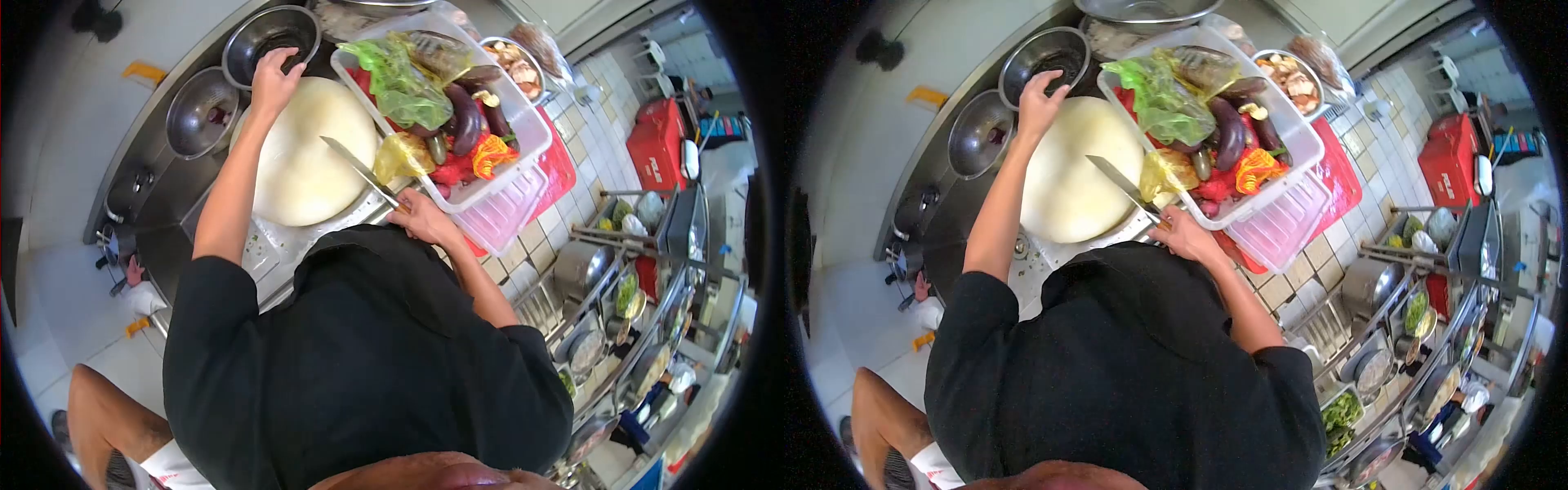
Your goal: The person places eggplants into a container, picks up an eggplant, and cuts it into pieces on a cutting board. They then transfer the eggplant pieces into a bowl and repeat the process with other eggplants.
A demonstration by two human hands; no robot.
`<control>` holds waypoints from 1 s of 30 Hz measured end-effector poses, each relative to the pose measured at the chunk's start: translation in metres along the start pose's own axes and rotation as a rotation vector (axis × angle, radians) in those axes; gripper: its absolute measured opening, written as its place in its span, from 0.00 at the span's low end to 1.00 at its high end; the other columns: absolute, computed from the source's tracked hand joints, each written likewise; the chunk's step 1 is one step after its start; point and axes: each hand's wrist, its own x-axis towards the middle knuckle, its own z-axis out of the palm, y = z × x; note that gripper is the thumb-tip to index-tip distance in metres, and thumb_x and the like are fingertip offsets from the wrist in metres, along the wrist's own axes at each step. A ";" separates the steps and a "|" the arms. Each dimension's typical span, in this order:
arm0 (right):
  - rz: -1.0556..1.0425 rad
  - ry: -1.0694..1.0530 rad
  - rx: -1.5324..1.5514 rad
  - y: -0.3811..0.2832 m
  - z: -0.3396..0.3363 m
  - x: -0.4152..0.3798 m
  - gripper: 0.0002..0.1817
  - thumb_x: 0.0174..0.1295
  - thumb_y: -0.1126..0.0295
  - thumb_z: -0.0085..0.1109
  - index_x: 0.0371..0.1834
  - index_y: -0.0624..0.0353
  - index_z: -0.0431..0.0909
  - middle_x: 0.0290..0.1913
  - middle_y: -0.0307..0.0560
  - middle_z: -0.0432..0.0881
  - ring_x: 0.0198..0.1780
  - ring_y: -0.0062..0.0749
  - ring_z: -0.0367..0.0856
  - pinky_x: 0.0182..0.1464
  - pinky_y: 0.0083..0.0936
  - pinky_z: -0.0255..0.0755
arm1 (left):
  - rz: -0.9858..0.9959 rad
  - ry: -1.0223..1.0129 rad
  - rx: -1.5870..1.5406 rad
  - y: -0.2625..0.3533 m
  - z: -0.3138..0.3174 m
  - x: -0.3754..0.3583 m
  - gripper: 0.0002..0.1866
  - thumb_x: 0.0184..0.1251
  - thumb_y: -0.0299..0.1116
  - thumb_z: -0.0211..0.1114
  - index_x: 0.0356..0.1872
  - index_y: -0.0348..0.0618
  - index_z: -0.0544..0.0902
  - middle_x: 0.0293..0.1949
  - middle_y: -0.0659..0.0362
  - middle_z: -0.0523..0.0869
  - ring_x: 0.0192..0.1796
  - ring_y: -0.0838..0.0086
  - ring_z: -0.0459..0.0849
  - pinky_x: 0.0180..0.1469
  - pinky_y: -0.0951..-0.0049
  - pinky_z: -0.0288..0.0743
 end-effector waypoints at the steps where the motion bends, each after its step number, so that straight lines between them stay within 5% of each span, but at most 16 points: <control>1: -0.006 -0.005 0.003 0.000 0.001 0.002 0.30 0.63 0.53 0.69 0.55 0.69 0.74 0.29 0.50 0.82 0.25 0.31 0.81 0.32 0.35 0.75 | -0.038 0.022 -0.116 0.034 -0.005 0.002 0.16 0.64 0.30 0.75 0.52 0.37 0.89 0.52 0.50 0.90 0.55 0.61 0.89 0.60 0.65 0.80; 4: -0.031 -0.019 0.011 0.001 0.003 0.011 0.28 0.64 0.55 0.67 0.54 0.70 0.75 0.28 0.49 0.82 0.24 0.32 0.82 0.32 0.35 0.75 | 0.123 -0.021 -0.470 0.127 0.002 0.001 0.10 0.68 0.25 0.73 0.48 0.38 0.90 0.48 0.56 0.90 0.48 0.76 0.87 0.54 0.74 0.81; 5: -0.023 -0.024 0.005 -0.002 0.004 0.013 0.28 0.64 0.55 0.67 0.54 0.70 0.75 0.27 0.49 0.82 0.23 0.33 0.83 0.32 0.36 0.76 | 0.062 -0.133 -0.612 0.165 0.006 -0.004 0.10 0.67 0.26 0.74 0.47 0.38 0.90 0.46 0.56 0.91 0.47 0.75 0.87 0.53 0.75 0.81; 8: -0.018 -0.020 -0.036 -0.019 0.004 0.016 0.25 0.64 0.55 0.64 0.50 0.69 0.77 0.23 0.49 0.82 0.23 0.36 0.85 0.31 0.37 0.77 | 0.358 -0.434 -0.760 0.226 0.048 -0.011 0.08 0.68 0.30 0.71 0.43 0.37 0.90 0.41 0.54 0.90 0.43 0.67 0.88 0.49 0.67 0.80; 9: -0.007 -0.033 -0.022 -0.020 0.004 0.017 0.26 0.64 0.55 0.64 0.51 0.69 0.77 0.23 0.49 0.82 0.23 0.37 0.85 0.30 0.37 0.77 | 0.370 -0.498 -0.710 0.235 0.071 -0.015 0.11 0.70 0.36 0.71 0.43 0.39 0.89 0.41 0.52 0.90 0.43 0.63 0.89 0.48 0.63 0.81; 11: 0.007 -0.060 0.003 -0.021 0.002 0.023 0.26 0.65 0.54 0.63 0.52 0.69 0.77 0.24 0.49 0.83 0.23 0.37 0.85 0.28 0.37 0.77 | -0.056 -0.773 -0.445 0.267 0.092 -0.013 0.25 0.70 0.47 0.70 0.56 0.36 0.82 0.44 0.45 0.89 0.46 0.56 0.90 0.48 0.58 0.83; 14: 0.023 -0.096 0.082 -0.018 0.003 0.024 0.28 0.67 0.58 0.63 0.61 0.70 0.74 0.28 0.46 0.83 0.22 0.30 0.82 0.23 0.32 0.75 | -0.050 -0.672 0.056 0.286 0.129 -0.013 0.43 0.66 0.59 0.70 0.68 0.31 0.70 0.48 0.38 0.87 0.51 0.49 0.89 0.51 0.54 0.84; 17: 0.046 -0.127 0.053 -0.020 0.000 0.022 0.28 0.67 0.59 0.63 0.62 0.70 0.74 0.30 0.44 0.83 0.22 0.26 0.80 0.22 0.28 0.74 | -0.135 -0.688 0.103 0.282 0.145 -0.010 0.51 0.60 0.61 0.72 0.69 0.26 0.63 0.51 0.32 0.85 0.55 0.44 0.88 0.54 0.50 0.84; 25: -0.018 -0.075 -0.003 -0.013 0.003 0.025 0.21 0.67 0.59 0.61 0.47 0.70 0.76 0.25 0.46 0.81 0.21 0.31 0.84 0.23 0.30 0.76 | -0.394 -0.735 -0.158 0.271 0.086 0.014 0.41 0.56 0.51 0.68 0.68 0.34 0.74 0.55 0.38 0.88 0.59 0.46 0.87 0.61 0.56 0.80; 30: 0.021 -0.090 0.218 -0.025 -0.004 0.018 0.14 0.69 0.63 0.56 0.42 0.66 0.76 0.23 0.44 0.79 0.19 0.30 0.81 0.19 0.31 0.73 | -0.452 -0.716 -1.111 0.217 0.008 0.003 0.35 0.58 0.31 0.54 0.72 0.35 0.74 0.53 0.52 0.85 0.50 0.67 0.85 0.52 0.71 0.80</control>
